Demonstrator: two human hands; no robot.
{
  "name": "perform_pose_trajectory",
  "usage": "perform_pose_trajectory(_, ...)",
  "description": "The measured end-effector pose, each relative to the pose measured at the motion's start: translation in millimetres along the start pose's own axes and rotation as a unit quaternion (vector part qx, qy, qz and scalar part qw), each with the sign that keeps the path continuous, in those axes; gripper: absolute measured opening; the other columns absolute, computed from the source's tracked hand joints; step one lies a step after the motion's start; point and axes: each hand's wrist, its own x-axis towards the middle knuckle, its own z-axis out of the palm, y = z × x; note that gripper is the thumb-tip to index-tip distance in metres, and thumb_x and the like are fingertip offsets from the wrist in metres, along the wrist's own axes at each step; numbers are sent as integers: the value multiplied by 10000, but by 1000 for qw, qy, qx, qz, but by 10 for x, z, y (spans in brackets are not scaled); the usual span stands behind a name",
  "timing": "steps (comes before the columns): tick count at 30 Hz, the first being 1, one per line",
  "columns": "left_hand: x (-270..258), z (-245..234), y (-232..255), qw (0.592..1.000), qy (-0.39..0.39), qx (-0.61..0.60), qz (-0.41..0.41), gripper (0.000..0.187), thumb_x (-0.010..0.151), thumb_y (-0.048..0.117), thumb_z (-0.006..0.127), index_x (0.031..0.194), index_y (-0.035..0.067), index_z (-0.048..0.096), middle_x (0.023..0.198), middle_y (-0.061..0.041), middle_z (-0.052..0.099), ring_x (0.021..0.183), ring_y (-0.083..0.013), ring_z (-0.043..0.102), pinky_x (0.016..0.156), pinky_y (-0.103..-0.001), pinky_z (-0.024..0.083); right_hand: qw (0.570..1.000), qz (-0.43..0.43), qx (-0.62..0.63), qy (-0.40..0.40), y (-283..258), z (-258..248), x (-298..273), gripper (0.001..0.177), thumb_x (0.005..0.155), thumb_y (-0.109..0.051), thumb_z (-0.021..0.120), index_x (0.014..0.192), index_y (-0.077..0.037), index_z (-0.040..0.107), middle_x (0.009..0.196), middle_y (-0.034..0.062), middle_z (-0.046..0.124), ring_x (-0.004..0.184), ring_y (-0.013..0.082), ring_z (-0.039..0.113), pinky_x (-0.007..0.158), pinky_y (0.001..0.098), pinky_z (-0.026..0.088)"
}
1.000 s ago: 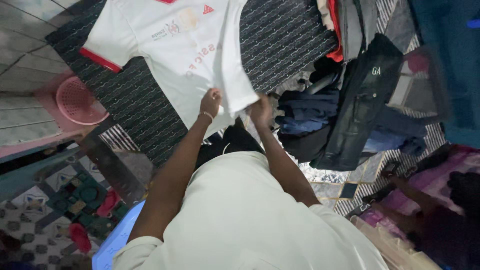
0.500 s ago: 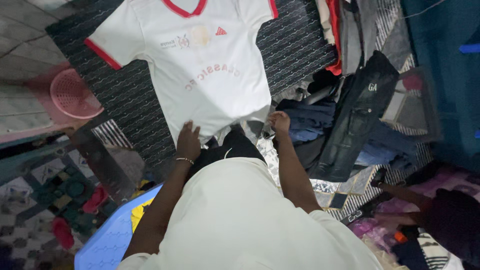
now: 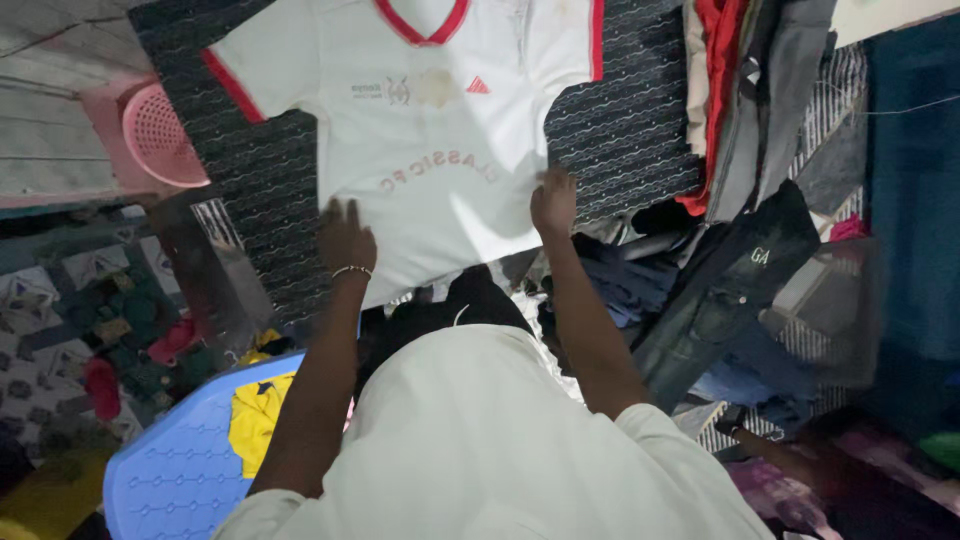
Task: The person folds several items of clothing, including a white jersey and a blue cloth, by hand on a dark table surface and then places them one at a time onto a white shelf.
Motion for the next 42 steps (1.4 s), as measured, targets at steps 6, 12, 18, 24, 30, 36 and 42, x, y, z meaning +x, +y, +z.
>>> perform_pose_trajectory(6, 390, -150, 143, 928, -242, -27, -282, 575, 957, 345, 666, 1440, 48, 571, 1476, -246, 529, 1365, -417, 498, 1121, -580, 402, 991, 94, 32, -94, 248, 77, 305, 260, 938, -87, 606, 1181, -100, 698, 1256, 152, 674, 1182, 368, 641, 1056, 472, 507)
perform_pose_trajectory(12, 1158, 531, -435, 999, -29, 3, -24, 718, 956, 313, 688, 1576, 28, 463, 1636, -252, 391, 1521, -426, 333, 1259, -528, 253, 996, -86, 8, -23, 514, 242, 1088, 515, 1009, -152, 593, 1504, -57, 488, 1565, 232, 441, 1420, 424, 421, 1186, 505, 357)
perform_pose_trajectory(18, 1710, 466, -904, 987, -125, 75, -67, 963, 925, 557, 727, 1633, 75, 288, 1701, -193, 221, 1496, -469, 243, 1196, -566, 233, 980, 20, -85, -180, 695, 316, 2064, 515, 1088, -300, 545, 1564, -166, 404, 1646, 91, 325, 1515, 357, 263, 1211, 607, 208)
perform_pose_trajectory(24, 1933, 269, -662, 963, -183, 40, -197, 1113, 868, 685, 772, 1675, 137, 236, 1713, -175, 150, 1507, -508, 207, 1218, -581, 251, 981, 20, -49, -189, 599, 408, 2534, 688, 1033, -350, 649, 1618, -210, 318, 1693, 41, 266, 1550, 370, 226, 1221, 606, 213)
perform_pose_trajectory(30, 2090, 204, -568, 913, -265, 1, -311, 1119, 821, 609, 765, 1694, 263, 157, 1773, -71, 69, 1533, -504, 201, 1112, -654, 393, 983, -30, 35, -179, 641, 347, 2337, 842, 994, -275, 714, 1642, -84, 212, 1713, 164, 162, 1576, 434, 111, 1265, 603, 113)
perform_pose_trajectory(36, 2070, 188, -523, 934, -228, 35, -273, 1132, 810, 671, 787, 1671, 247, 188, 1716, -112, 79, 1492, -524, 197, 1121, -654, 345, 978, -36, -22, -203, 467, 262, 918, 801, 1003, -300, 633, 1631, -20, 222, 1706, 224, 158, 1565, 444, 144, 1258, 588, 133)
perform_pose_trajectory(42, 1761, 256, -386, 949, -182, 11, -259, 935, 956, 583, 700, 1676, 177, 264, 1723, -169, 105, 1522, -496, 204, 1143, -620, 344, 987, -43, 25, -150, 285, 56, -299, 775, 986, -371, 605, 1603, -25, 290, 1686, 237, 194, 1549, 466, 174, 1212, 634, 163)
